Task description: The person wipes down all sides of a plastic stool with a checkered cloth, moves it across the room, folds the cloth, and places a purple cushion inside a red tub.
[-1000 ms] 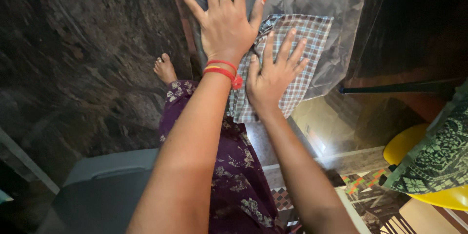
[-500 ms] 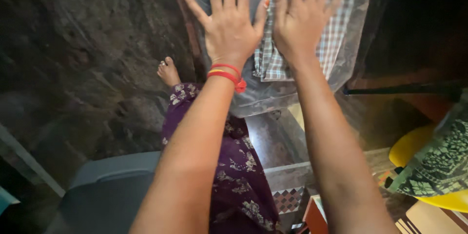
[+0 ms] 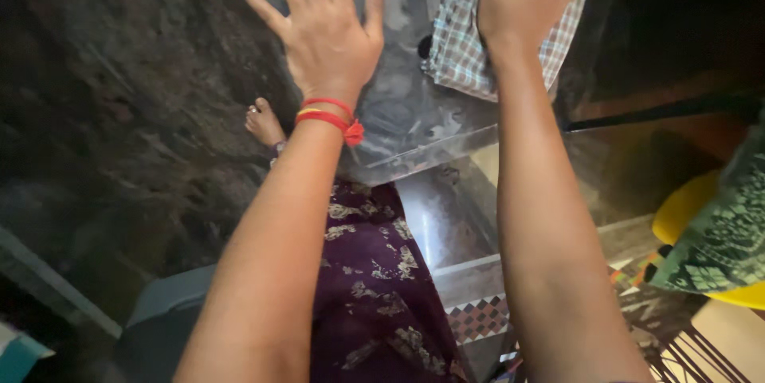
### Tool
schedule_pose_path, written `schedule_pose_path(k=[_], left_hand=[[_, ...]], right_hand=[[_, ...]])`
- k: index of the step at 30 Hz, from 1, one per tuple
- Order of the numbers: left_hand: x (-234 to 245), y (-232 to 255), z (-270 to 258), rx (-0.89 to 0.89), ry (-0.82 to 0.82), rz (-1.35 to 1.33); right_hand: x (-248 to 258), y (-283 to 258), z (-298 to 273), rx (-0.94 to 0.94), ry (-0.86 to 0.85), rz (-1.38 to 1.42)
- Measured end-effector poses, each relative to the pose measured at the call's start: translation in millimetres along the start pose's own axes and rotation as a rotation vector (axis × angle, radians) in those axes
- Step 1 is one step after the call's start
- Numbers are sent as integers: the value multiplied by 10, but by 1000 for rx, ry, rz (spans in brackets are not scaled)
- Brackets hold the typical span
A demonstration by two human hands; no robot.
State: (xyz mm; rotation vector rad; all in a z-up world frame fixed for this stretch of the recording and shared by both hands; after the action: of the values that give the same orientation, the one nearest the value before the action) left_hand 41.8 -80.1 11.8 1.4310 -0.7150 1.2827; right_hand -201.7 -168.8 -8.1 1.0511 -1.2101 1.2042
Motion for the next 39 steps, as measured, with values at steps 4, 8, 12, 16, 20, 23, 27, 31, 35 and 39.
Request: schedule_pose_path(k=[4,8,12,16,20,23,27,31,35,39], left_hand=[[38,9,9,-29,85,-13],[-3,-20,-24,-19,78,-18],[28,-7,-15,-33,143,-6],[-16,-13,-12,-29,83,-10],[31,-9,11,-12,54,-23],[50,8,33,-20,-4,-25],[22,1,44,15,-124,-5],[21,5,47,9,-107,11],[-10,0,41,19,-103,37],[-18,1,20,20,-113,29]], right_hand=[[127,244,-328,75,223,119],[116,516,-826,-87,151,31],[144,542,-1138,-186,149,-41],[162,445,-1378,-299,157,-94],[199,55,-1599,-260,113,-80],[208,-224,-1716,-233,67,-64],[227,-449,-1774,-245,61,-43],[191,-732,-1830,-207,45,-34],[158,-910,-1787,-134,-10,-70],[226,-893,-1672,-16,-44,-2]])
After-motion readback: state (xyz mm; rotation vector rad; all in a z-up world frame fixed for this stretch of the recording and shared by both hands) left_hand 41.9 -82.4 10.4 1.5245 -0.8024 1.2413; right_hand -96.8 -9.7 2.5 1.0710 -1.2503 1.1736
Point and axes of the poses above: each hand's wrist, its own z-axis towards the middle knuckle, its own x-axis out of the back of the hand, y = z × x, the point moved 8 cm from there along z, towards the middle knuckle, and after that the axes turned 14 degrees about y, right-handed, at the moved point
